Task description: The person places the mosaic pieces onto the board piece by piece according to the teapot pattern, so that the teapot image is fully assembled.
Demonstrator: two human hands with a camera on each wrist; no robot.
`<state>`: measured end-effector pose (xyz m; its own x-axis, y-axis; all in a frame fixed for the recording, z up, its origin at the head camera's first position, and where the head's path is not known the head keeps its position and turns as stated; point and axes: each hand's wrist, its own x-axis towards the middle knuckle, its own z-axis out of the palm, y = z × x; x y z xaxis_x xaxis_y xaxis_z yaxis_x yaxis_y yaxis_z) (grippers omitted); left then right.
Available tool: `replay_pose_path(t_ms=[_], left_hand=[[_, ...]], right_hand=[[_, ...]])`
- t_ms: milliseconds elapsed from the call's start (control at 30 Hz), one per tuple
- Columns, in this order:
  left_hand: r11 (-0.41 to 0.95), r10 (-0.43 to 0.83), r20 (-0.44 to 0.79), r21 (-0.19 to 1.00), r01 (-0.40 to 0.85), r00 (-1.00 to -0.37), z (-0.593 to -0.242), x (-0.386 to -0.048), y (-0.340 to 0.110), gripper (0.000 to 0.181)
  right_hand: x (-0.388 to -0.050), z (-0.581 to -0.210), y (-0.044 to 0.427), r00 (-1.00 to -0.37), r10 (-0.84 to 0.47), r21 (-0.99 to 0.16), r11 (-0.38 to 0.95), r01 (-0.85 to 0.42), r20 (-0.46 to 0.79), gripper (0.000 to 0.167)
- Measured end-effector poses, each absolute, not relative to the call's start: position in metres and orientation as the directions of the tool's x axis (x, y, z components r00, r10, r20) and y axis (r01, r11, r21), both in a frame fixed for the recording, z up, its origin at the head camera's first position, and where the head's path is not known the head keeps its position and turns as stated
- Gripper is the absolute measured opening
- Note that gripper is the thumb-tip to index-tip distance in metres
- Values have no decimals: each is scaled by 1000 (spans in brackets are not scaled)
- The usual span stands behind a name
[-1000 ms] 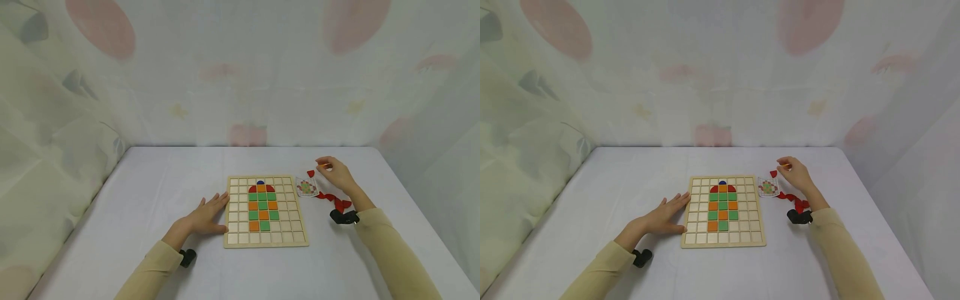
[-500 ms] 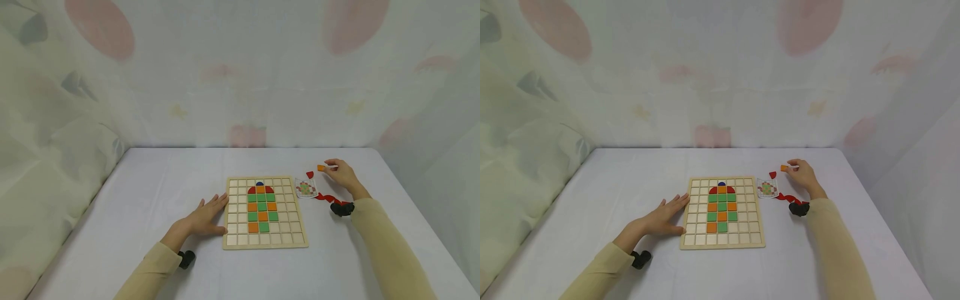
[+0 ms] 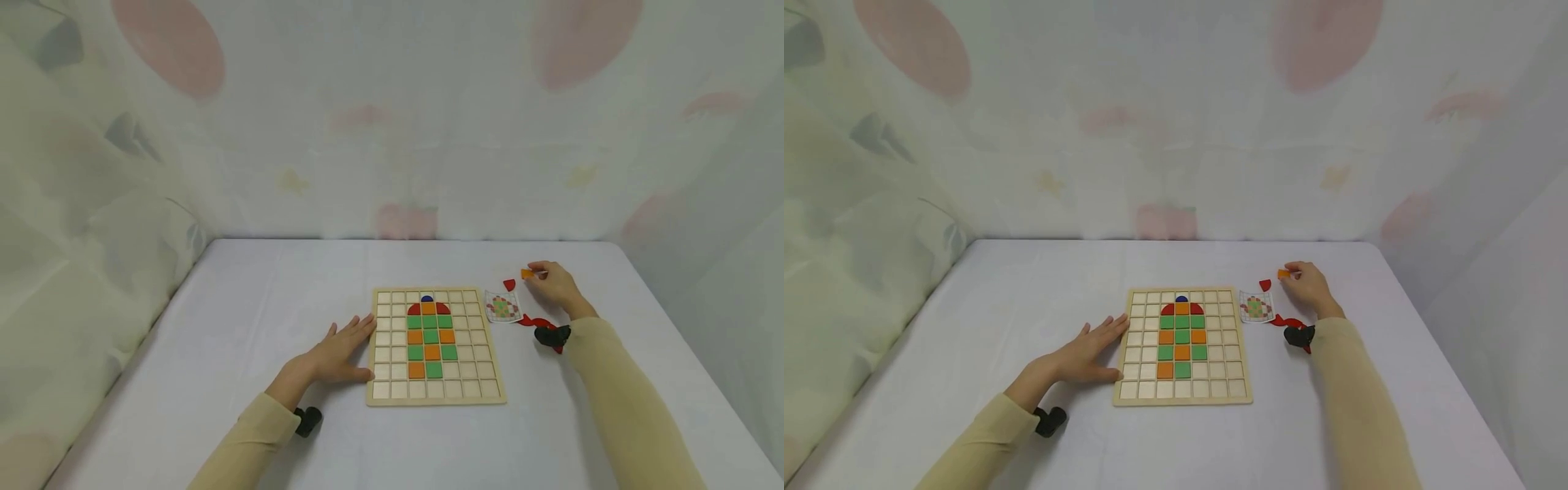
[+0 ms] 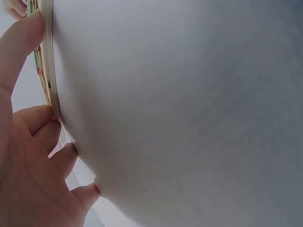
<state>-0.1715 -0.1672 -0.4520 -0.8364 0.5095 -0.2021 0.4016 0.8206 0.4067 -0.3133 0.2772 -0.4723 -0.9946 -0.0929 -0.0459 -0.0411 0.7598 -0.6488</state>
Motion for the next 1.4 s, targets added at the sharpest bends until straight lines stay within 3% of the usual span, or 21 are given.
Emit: replay_pose_path(t_ms=[300, 967, 1400], left_hand=[[819, 516, -195, 399, 413, -834, -455, -175, -166, 92], [822, 505, -199, 407, 398, -840, -453, -174, -163, 92], [827, 506, -204, 391, 405, -838, -455, -173, -165, 92]], right_hand=[[-316, -474, 275, -995, -99, -580, 811, -80, -1, 42], [-311, -472, 273, -994, -105, -546, 832, -104, 29, 33], [-298, -463, 270, -993, -115, -603, 791, -100, 13, 34]])
